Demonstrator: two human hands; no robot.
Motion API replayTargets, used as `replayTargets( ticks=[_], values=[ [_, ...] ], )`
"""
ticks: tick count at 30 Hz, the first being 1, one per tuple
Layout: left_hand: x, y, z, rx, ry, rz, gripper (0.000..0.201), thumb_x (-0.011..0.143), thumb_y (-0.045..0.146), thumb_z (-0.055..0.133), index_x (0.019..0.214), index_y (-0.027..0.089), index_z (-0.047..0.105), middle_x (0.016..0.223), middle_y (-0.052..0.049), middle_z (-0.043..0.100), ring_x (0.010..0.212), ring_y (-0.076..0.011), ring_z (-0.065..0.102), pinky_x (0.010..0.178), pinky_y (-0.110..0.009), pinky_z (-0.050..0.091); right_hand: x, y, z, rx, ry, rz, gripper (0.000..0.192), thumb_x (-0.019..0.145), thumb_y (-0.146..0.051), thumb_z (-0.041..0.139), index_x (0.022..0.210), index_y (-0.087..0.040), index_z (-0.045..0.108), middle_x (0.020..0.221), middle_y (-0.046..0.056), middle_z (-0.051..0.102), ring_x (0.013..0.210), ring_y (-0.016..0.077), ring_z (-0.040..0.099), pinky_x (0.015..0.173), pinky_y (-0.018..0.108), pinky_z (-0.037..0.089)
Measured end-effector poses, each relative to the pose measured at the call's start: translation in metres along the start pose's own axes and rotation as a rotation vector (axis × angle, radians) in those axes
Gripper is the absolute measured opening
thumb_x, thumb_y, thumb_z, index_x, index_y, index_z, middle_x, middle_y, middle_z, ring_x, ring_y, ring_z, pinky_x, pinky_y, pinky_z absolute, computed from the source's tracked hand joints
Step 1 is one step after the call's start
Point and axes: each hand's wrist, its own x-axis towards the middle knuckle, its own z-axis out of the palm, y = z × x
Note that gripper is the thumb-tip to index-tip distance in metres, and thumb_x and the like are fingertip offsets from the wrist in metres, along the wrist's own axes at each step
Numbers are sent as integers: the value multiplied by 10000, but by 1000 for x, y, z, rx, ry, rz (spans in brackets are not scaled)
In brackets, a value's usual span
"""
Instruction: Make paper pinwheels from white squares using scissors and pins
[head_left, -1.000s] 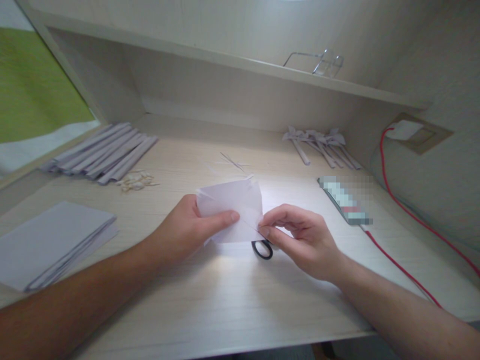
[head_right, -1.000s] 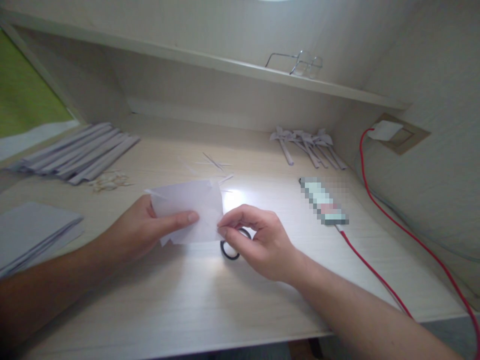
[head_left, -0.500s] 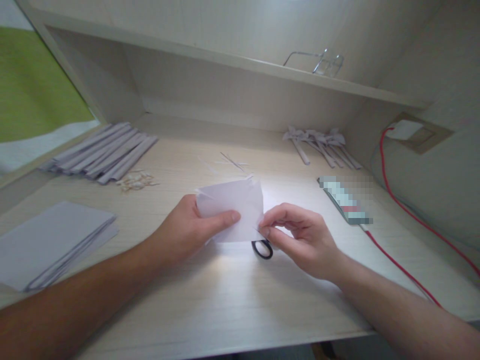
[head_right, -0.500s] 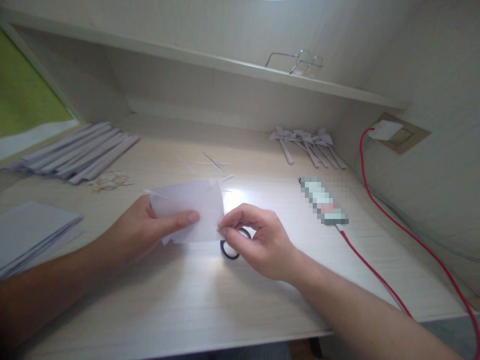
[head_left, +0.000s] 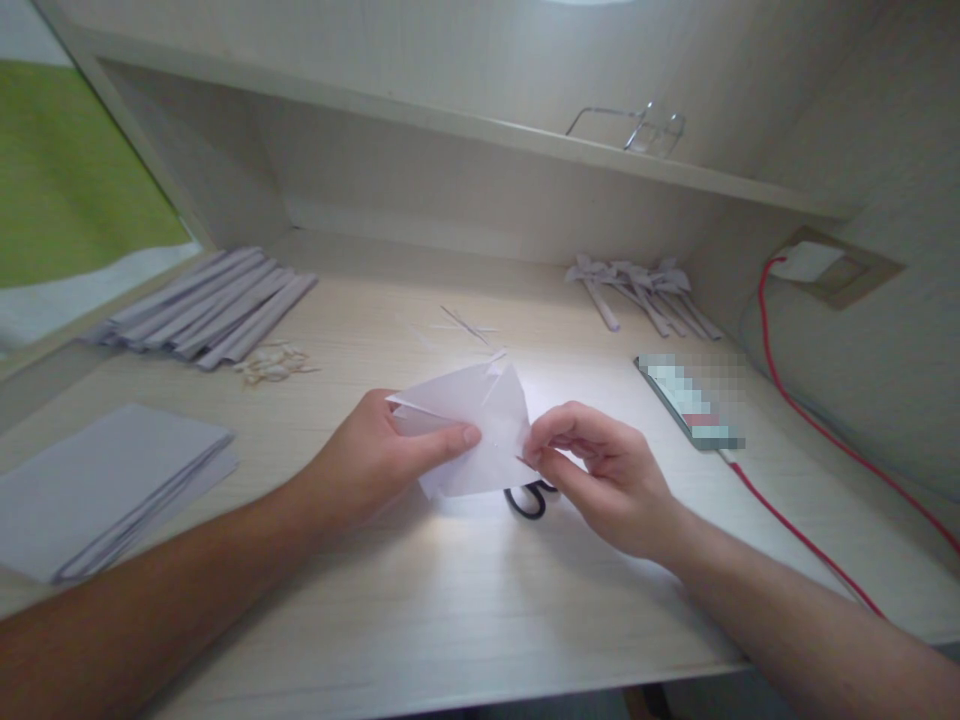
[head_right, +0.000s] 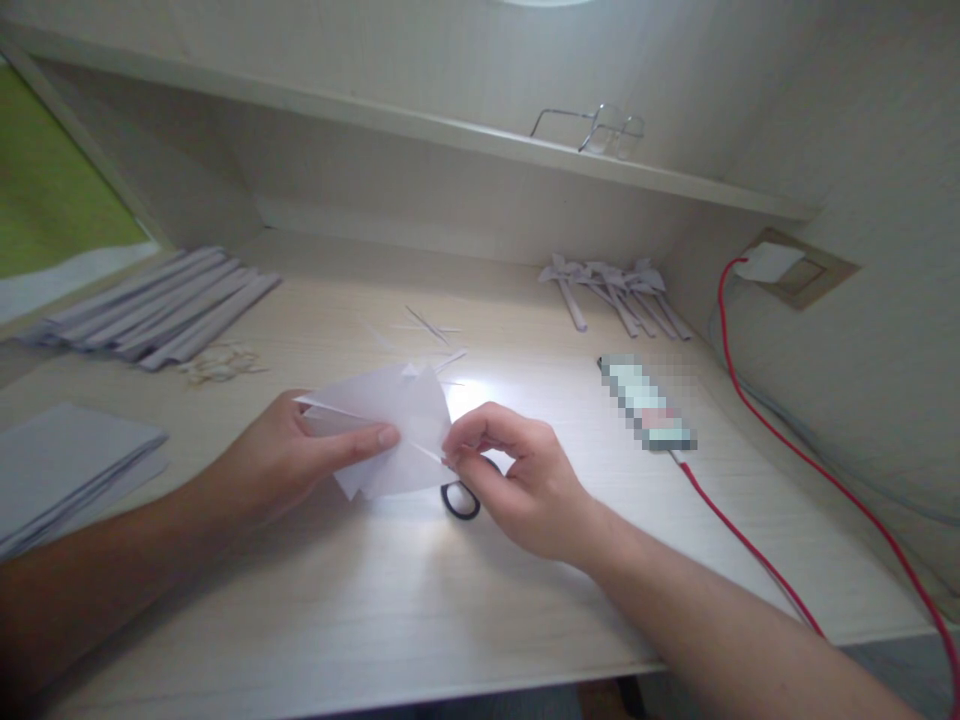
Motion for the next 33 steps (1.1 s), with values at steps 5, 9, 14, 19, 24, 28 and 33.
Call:
replayTargets(
  ticks=[5, 9, 14, 19, 24, 28, 33],
  values=[
    [0, 0, 1, 51, 64, -27, 240, 733, 338, 820, 602, 181, 693, 535, 31, 630, 482, -121, 509, 452, -212, 350, 0, -1, 0, 4, -32, -8, 172, 961, -59, 584, 956, -198, 685, 883, 21, 690, 815, 151, 646, 735, 289, 511],
    [-1, 1, 1, 63, 67, -27, 175, 745, 347, 814, 682, 194, 755, 627, 11, 719, 551, -154, 600, 500, -223, 423, 0, 0, 0, 8, -35, -26, 194, 946, -33, 571, 953, -199, 671, 884, 20, 682, 819, 152, 649, 743, 292, 514],
    [-3, 1, 1, 84, 61, -44, 131, 773, 340, 787, 776, 210, 800, 694, 4, 764, 601, -173, 653, 542, -233, 466, -1, 3, 0, -7, -19, -2, 204, 919, -19, 597, 959, -207, 664, 895, 18, 685, 826, 163, 657, 750, 309, 517],
    [-3, -1, 1, 74, 55, -42, 112, 779, 331, 773, 773, 221, 794, 669, 23, 746, 555, -149, 620, 511, -223, 435, -2, 5, 2, -16, 18, 18, 152, 903, -63, 650, 940, -210, 654, 879, 12, 692, 820, 169, 664, 762, 319, 522],
    [-1, 3, -3, 54, 153, -33, 149, 739, 357, 808, 748, 210, 782, 663, 10, 734, 568, -161, 614, 530, -240, 440, 4, -1, -8, -226, 49, 121, 73, 908, -214, 710, 860, -199, 657, 778, -6, 665, 707, 139, 612, 629, 269, 451],
    [3, 5, -8, 38, 191, 8, 174, 722, 375, 825, 720, 209, 776, 656, -5, 724, 572, -174, 607, 536, -254, 434, 11, -5, -21, -471, -225, 296, 204, 864, -361, 756, 769, -198, 680, 693, -10, 650, 616, 130, 554, 548, 266, 359],
    [6, 4, -9, 19, 213, -16, 180, 698, 346, 836, 640, 206, 739, 578, 14, 674, 519, -163, 569, 508, -253, 402, 13, -7, -24, -694, -382, 417, 164, 777, -366, 791, 756, -220, 717, 710, 0, 683, 608, 146, 542, 529, 279, 301]
  ],
)
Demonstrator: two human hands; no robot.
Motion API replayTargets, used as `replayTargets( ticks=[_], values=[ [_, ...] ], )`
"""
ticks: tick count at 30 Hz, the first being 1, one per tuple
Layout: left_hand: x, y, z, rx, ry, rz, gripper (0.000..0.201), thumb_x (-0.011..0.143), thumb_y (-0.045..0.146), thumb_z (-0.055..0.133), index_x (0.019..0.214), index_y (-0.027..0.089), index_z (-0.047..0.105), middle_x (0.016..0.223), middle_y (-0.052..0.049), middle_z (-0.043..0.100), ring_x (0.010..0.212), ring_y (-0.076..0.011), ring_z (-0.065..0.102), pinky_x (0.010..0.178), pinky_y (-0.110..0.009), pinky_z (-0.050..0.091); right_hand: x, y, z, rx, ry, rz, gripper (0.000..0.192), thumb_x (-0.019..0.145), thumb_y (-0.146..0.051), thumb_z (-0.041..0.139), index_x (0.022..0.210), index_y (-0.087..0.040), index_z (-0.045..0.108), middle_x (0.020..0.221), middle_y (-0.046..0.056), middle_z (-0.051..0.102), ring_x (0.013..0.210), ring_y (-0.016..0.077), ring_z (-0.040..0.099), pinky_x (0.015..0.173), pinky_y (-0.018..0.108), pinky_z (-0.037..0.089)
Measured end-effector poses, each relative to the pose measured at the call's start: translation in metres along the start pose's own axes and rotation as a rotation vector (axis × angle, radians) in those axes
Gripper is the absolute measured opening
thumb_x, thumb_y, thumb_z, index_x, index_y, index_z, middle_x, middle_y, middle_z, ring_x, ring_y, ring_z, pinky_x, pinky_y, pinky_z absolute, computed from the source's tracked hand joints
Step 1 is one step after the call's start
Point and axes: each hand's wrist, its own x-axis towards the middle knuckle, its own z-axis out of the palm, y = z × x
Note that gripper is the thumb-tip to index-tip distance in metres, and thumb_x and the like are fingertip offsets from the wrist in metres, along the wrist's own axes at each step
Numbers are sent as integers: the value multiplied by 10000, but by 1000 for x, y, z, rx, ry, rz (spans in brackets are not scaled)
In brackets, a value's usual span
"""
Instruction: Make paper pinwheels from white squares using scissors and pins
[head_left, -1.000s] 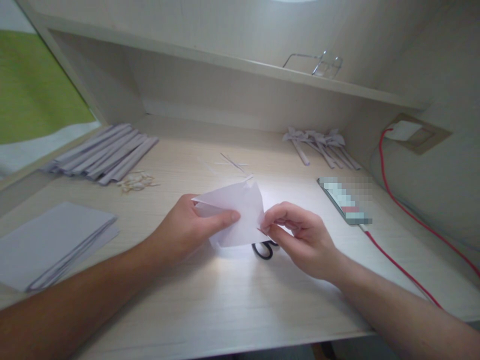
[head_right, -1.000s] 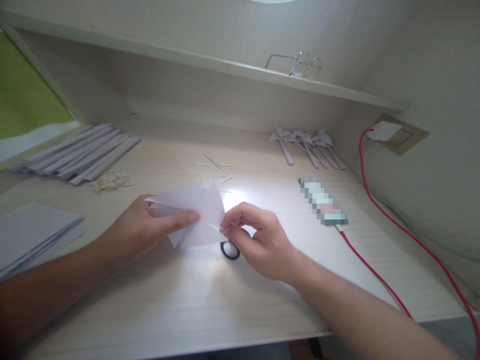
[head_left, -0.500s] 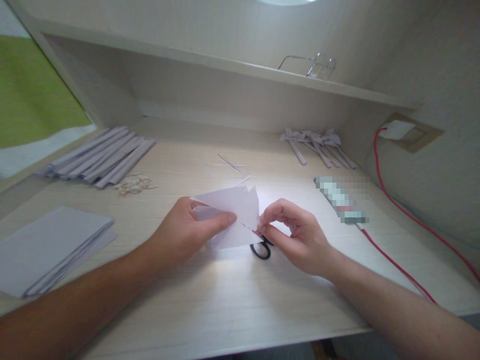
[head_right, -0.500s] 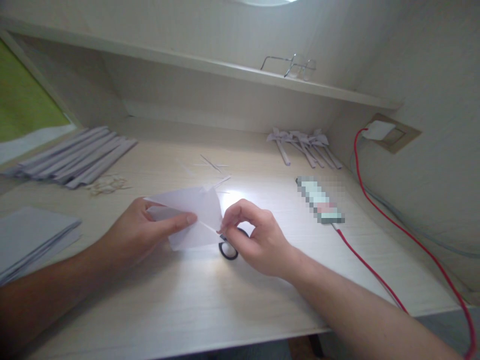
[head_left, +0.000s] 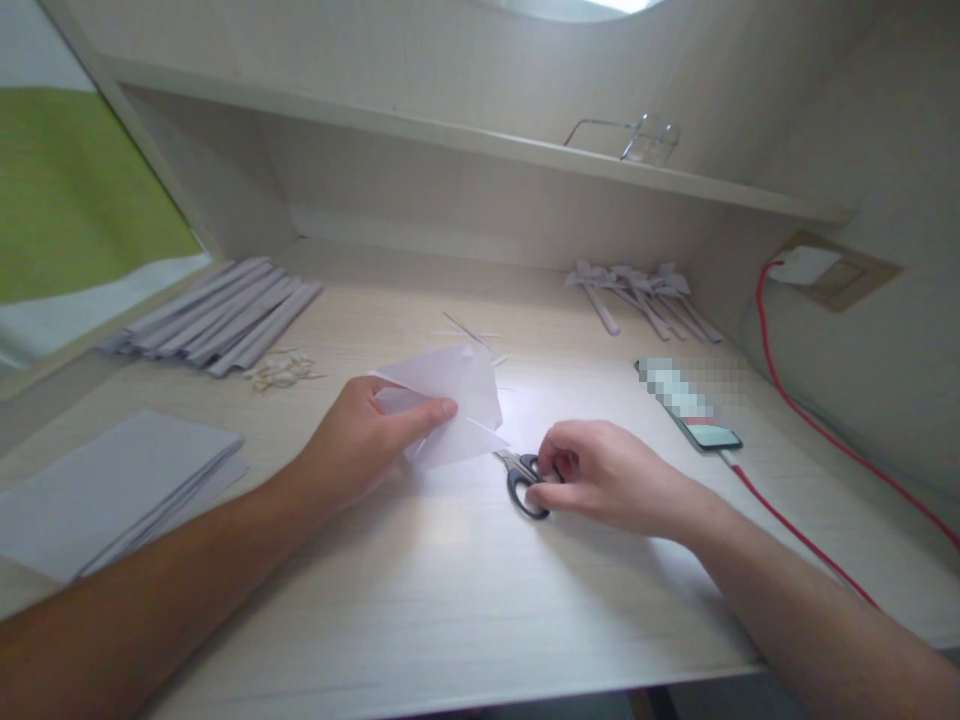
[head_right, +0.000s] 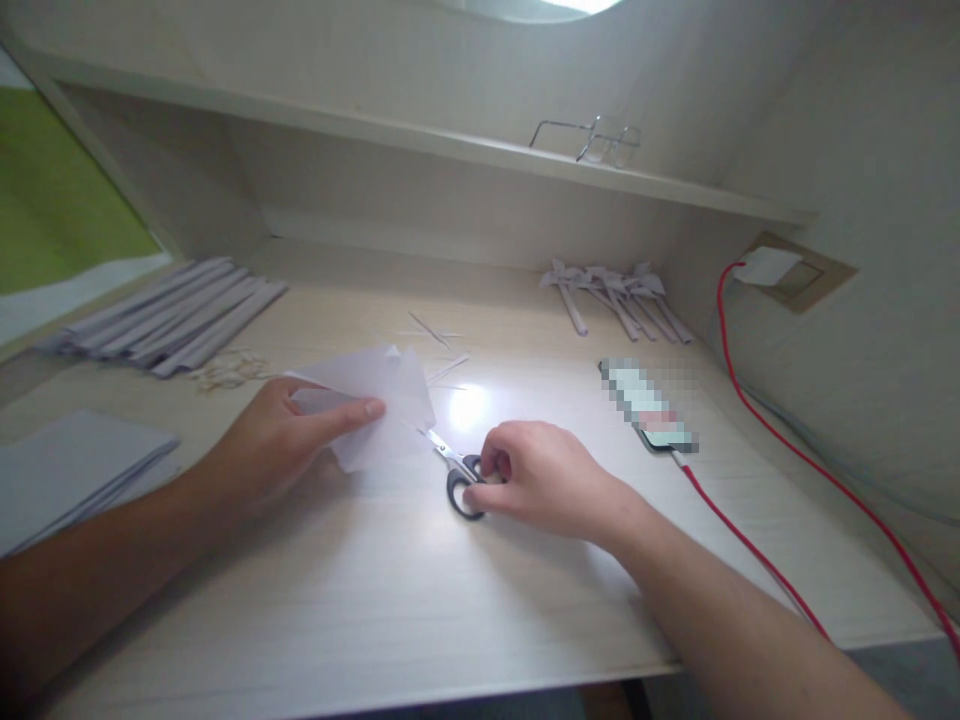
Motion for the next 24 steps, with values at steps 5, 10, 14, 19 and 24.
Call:
replayTargets(
  ticks=[5, 10, 14, 19, 24],
  values=[
    [1, 0, -2, 4, 10, 15, 183, 703, 354, 829, 687, 188, 753, 655, -7, 722, 565, -173, 604, 538, -254, 439, 0, -4, -2, -81, -21, 34, 72, 780, -276, 725, 732, -224, 738, 685, 9, 697, 596, 152, 544, 536, 293, 284],
    [2, 0, -3, 5, 28, 28, 218, 719, 370, 830, 800, 172, 789, 769, -38, 777, 630, -190, 652, 575, -255, 475, -1, -3, -5, -100, 16, 45, 80, 777, -278, 720, 728, -221, 747, 695, 17, 707, 609, 157, 558, 543, 288, 281],
    [2, 2, -3, 0, 40, 11, 218, 694, 369, 852, 757, 173, 780, 739, -41, 777, 617, -206, 661, 555, -262, 474, -1, 0, -5, -91, 52, 10, 91, 796, -280, 709, 757, -217, 761, 740, 31, 724, 645, 166, 584, 567, 282, 315],
    [4, -1, -5, -3, 18, 36, 252, 701, 377, 859, 845, 180, 801, 844, -58, 809, 726, -238, 715, 651, -282, 534, -1, 4, -5, -21, 82, 27, 123, 831, -297, 684, 813, -220, 778, 715, 24, 724, 618, 161, 589, 571, 274, 348],
    [4, -4, -8, 35, 41, 60, 273, 720, 412, 840, 853, 177, 805, 840, -70, 810, 716, -245, 721, 653, -290, 540, 2, 6, -6, 118, 58, 85, 130, 842, -268, 643, 795, -194, 739, 661, 8, 705, 579, 145, 571, 539, 255, 360]
  ],
)
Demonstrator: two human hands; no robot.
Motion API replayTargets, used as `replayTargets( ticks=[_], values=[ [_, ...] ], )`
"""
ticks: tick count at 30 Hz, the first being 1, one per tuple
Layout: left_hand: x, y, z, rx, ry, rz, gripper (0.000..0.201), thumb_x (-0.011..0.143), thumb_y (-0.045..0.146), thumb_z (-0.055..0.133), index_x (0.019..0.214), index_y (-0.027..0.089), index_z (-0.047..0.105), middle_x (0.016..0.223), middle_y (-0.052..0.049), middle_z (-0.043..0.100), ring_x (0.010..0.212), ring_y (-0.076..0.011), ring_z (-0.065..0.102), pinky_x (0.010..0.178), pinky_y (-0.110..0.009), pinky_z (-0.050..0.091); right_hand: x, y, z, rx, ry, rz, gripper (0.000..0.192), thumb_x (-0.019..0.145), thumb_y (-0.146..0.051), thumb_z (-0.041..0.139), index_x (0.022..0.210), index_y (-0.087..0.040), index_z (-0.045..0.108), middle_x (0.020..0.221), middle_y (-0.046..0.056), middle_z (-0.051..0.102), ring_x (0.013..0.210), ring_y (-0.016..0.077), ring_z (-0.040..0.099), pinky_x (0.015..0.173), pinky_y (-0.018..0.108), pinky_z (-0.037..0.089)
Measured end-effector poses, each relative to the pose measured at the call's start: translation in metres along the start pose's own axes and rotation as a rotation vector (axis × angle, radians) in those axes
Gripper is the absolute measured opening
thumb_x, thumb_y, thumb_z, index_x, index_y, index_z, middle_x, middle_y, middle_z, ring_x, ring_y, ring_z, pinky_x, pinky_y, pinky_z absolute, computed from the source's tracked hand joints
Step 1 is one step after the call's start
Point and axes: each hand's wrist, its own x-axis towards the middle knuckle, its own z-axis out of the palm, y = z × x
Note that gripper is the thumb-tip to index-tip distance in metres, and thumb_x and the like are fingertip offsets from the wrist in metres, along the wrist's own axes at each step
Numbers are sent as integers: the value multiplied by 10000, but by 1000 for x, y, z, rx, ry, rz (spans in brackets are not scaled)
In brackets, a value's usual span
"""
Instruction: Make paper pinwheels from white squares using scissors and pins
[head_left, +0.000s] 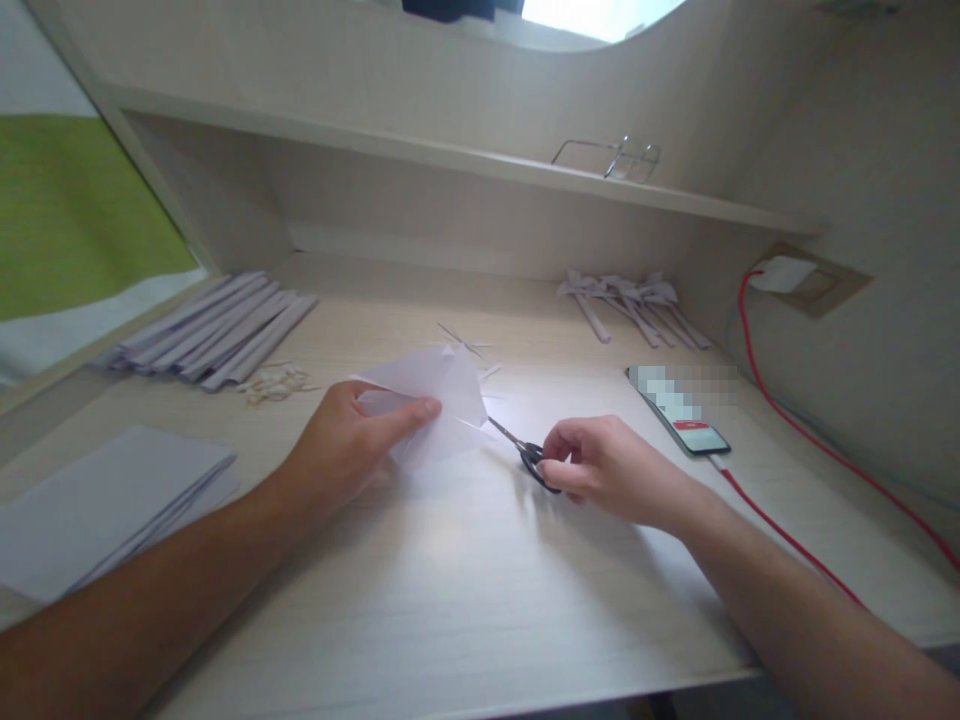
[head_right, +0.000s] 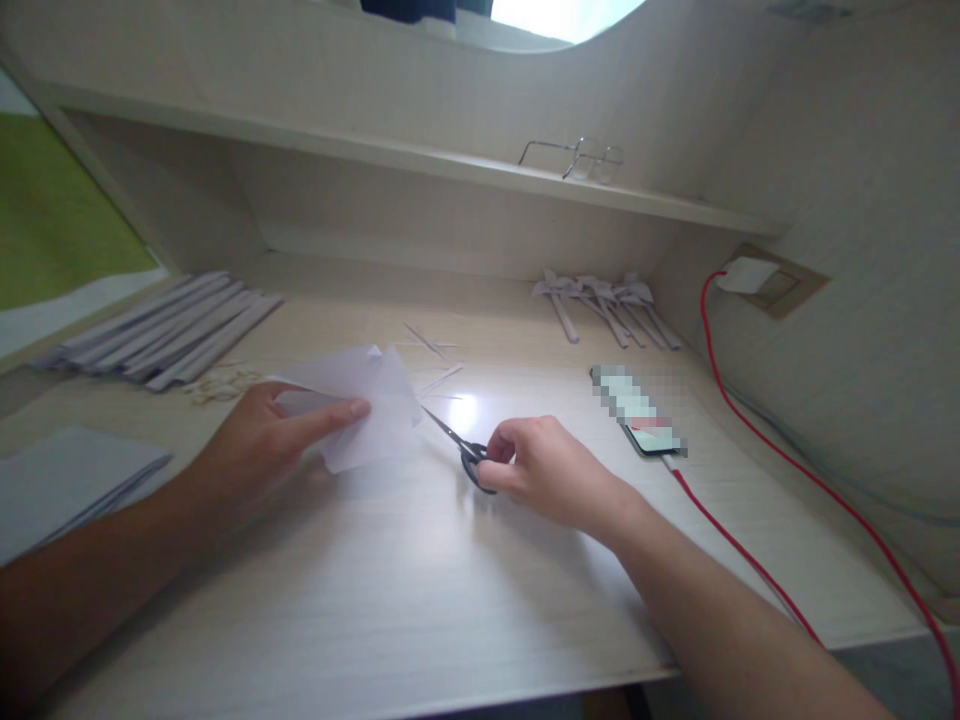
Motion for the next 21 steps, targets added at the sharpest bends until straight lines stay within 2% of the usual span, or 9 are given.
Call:
replayTargets(
  ticks=[12, 16, 19, 21],
  values=[
    [4, -12, -5, -63, -41, 28, 364, 769, 479, 819, 946, 163, 790, 976, -106, 810, 889, -291, 743, 809, -362, 570, 6, 15, 1, -32, -18, 18, 161, 838, -354, 701, 826, -201, 748, 779, 29, 740, 666, 178, 616, 570, 281, 381],
    [4, -11, -5, -54, -29, 30, 371, 753, 486, 831, 943, 169, 799, 937, -97, 814, 871, -293, 747, 768, -351, 573, 7, 12, 1, -34, 0, -14, 159, 858, -322, 681, 846, -188, 766, 784, 43, 738, 681, 180, 616, 596, 287, 389],
    [5, -12, -5, -74, -18, 22, 373, 752, 486, 833, 948, 171, 798, 928, -88, 813, 856, -280, 749, 722, -326, 569, 8, 10, 3, 37, 42, -27, 151, 863, -308, 680, 860, -178, 757, 787, 37, 725, 686, 170, 599, 610, 282, 390],
    [5, -12, -6, -96, -15, 15, 346, 744, 470, 841, 934, 184, 793, 937, -71, 813, 827, -258, 746, 711, -308, 564, 10, 9, 6, 172, 65, -27, 158, 861, -323, 696, 839, -170, 728, 763, 25, 698, 672, 155, 575, 598, 271, 381]
  ],
)
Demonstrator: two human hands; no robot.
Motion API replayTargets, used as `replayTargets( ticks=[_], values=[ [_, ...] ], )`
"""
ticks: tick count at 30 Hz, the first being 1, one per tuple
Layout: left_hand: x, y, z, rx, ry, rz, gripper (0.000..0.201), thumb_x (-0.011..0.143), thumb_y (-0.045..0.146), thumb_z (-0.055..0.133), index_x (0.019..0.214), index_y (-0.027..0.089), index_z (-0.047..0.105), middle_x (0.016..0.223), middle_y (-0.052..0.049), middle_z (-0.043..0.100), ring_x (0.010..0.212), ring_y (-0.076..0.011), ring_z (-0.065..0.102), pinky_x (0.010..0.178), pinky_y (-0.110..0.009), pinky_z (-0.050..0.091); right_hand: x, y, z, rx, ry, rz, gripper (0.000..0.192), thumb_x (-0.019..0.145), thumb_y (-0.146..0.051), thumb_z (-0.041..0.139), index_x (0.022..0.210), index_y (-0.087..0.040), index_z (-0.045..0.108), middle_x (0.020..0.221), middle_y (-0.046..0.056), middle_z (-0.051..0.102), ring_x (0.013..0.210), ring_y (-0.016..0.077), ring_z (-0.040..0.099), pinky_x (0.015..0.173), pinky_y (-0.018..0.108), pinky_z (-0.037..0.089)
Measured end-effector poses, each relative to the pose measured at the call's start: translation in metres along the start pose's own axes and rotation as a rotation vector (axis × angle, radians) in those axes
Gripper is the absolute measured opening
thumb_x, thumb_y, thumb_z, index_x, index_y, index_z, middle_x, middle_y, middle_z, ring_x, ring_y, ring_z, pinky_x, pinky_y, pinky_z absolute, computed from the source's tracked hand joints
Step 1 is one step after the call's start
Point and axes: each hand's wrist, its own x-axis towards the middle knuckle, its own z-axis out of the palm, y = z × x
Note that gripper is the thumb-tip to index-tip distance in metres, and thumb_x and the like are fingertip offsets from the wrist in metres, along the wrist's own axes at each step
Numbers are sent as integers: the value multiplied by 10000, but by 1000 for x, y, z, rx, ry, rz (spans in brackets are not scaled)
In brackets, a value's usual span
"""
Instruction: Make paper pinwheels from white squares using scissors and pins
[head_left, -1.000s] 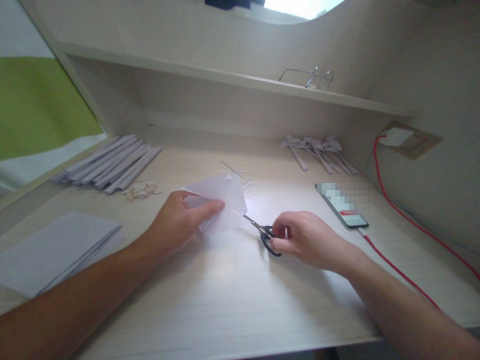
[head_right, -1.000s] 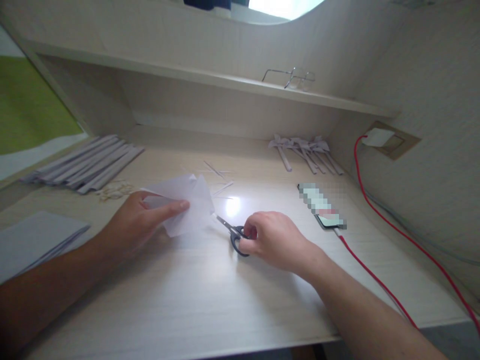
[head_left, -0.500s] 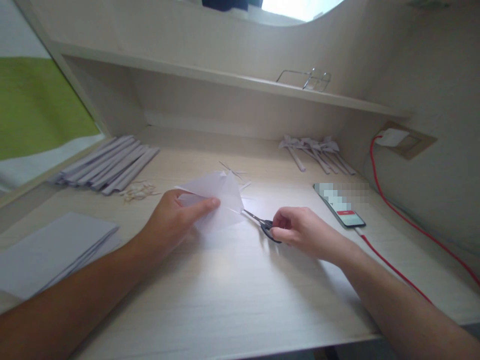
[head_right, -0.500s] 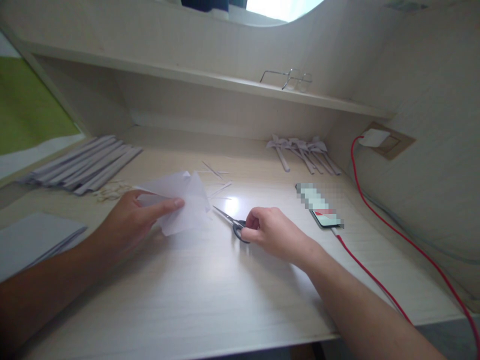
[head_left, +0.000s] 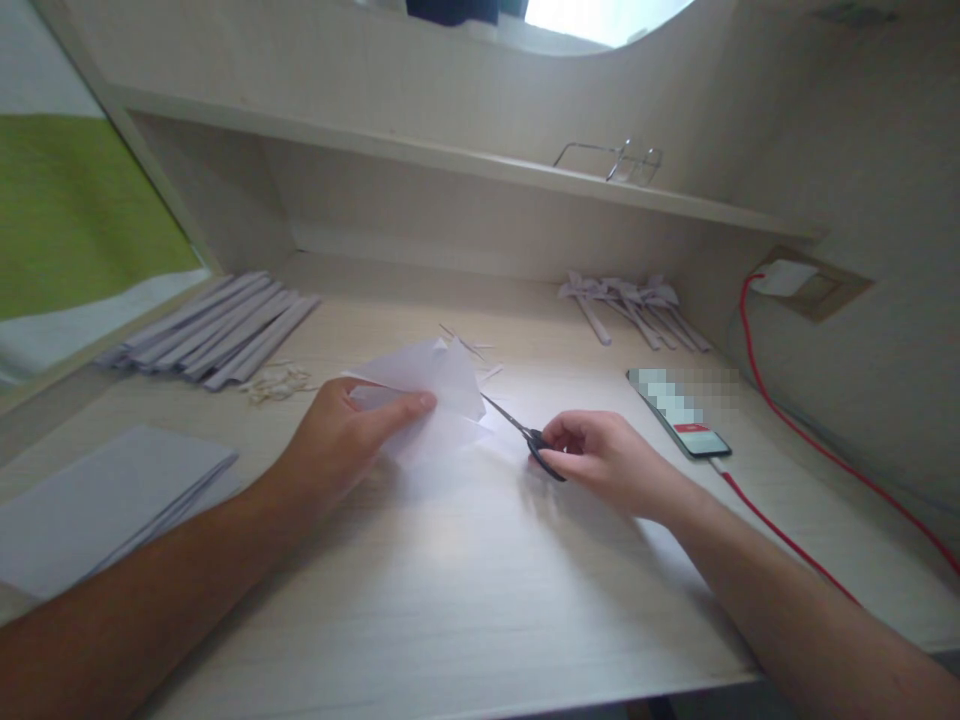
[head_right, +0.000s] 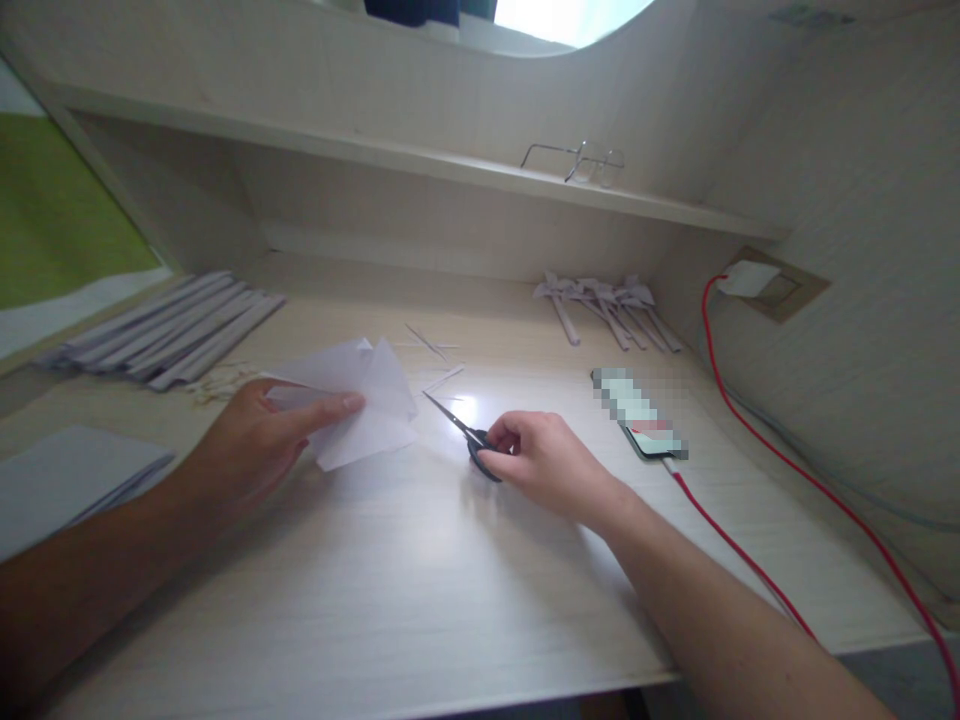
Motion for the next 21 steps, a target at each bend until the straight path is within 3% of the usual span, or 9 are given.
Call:
replayTargets(
  ticks=[5, 8, 12, 21],
  values=[
    [-1, 4, 1, -180, -20, -9, 290, 761, 388, 834, 954, 184, 764, 882, -37, 792, 785, -231, 720, 732, -314, 569, 3, -4, 6, 423, 21, 60, 386, 727, -466, 860, 723, -173, 609, 625, -48, 544, 565, 97, 438, 525, 239, 307],
    [-5, 13, 2, -317, -42, -2, 217, 767, 290, 823, 928, 163, 754, 875, -22, 786, 827, -216, 714, 757, -297, 556, 0, -9, 7, 533, -63, 83, 410, 657, -447, 916, 729, -166, 626, 619, -49, 545, 557, 92, 432, 510, 236, 295],
    [-7, 22, 4, -416, -35, -1, 180, 731, 201, 825, 880, 150, 739, 892, -26, 790, 851, -208, 708, 764, -285, 545, -7, -12, 9, 536, -163, 42, 346, 680, -394, 916, 757, -164, 670, 662, -23, 591, 597, 108, 484, 524, 242, 339],
    [-1, 13, 5, -441, 10, 121, 205, 696, 209, 849, 867, 132, 766, 843, -42, 779, 763, -203, 706, 694, -286, 561, -9, -13, 5, 424, -138, -24, 374, 637, -394, 941, 669, -170, 643, 610, -29, 552, 578, 111, 465, 506, 243, 341]
  ],
)
